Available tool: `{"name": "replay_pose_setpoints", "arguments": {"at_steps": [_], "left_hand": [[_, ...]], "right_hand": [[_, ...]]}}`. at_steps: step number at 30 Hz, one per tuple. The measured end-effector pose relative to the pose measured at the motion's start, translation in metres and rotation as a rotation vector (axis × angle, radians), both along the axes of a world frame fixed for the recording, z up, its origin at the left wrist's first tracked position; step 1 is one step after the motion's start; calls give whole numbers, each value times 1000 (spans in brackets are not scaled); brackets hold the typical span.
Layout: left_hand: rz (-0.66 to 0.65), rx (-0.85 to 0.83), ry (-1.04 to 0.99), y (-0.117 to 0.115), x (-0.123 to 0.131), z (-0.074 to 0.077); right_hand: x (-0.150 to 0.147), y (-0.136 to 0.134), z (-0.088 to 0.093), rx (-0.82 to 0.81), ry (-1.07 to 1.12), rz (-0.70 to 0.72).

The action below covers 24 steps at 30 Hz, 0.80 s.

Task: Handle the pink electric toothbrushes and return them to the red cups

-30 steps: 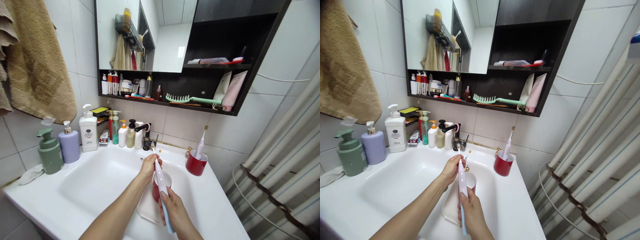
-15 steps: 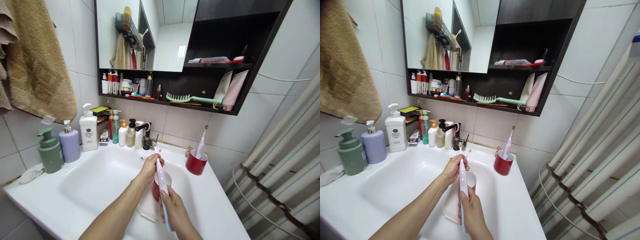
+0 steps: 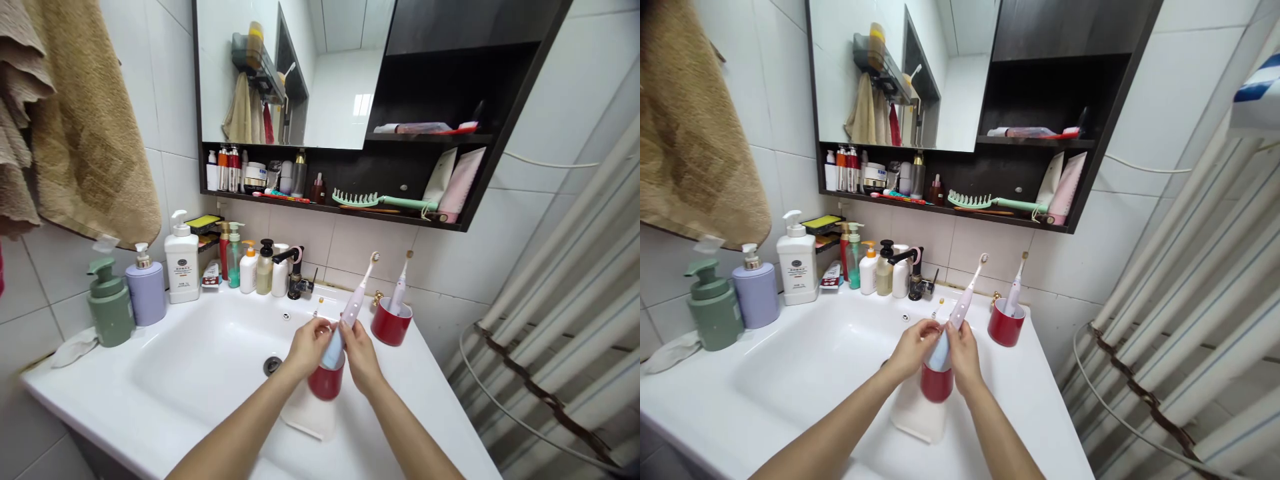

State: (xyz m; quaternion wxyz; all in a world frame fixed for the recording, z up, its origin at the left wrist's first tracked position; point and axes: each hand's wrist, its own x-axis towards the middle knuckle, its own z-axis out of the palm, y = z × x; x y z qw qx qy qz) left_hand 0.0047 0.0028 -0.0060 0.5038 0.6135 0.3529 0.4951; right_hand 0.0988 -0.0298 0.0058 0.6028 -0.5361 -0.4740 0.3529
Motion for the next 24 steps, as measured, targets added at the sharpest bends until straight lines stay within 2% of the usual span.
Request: {"name": "replay_pose_setpoints", "arguments": {"at_steps": [3, 6, 9, 13, 17, 24], "left_hand": [[35, 192, 366, -8, -7, -16], [-36, 301, 630, -14, -9, -26], [-93, 353, 727, -13, -6, -32], [-87, 344, 696, -8, 0, -36], [-76, 398, 606, 3, 10, -26], [-61, 502, 494, 41, 53, 15]], "right_hand": [[9, 22, -7, -42, -64, -69], [13, 28, -23, -102, -162, -107], [12, 27, -38, -136, -251, -100], [13, 29, -45, -142, -347, -89], [24, 39, -36, -130, -426, -131], [60, 70, 8, -143, -517, -324]]}}
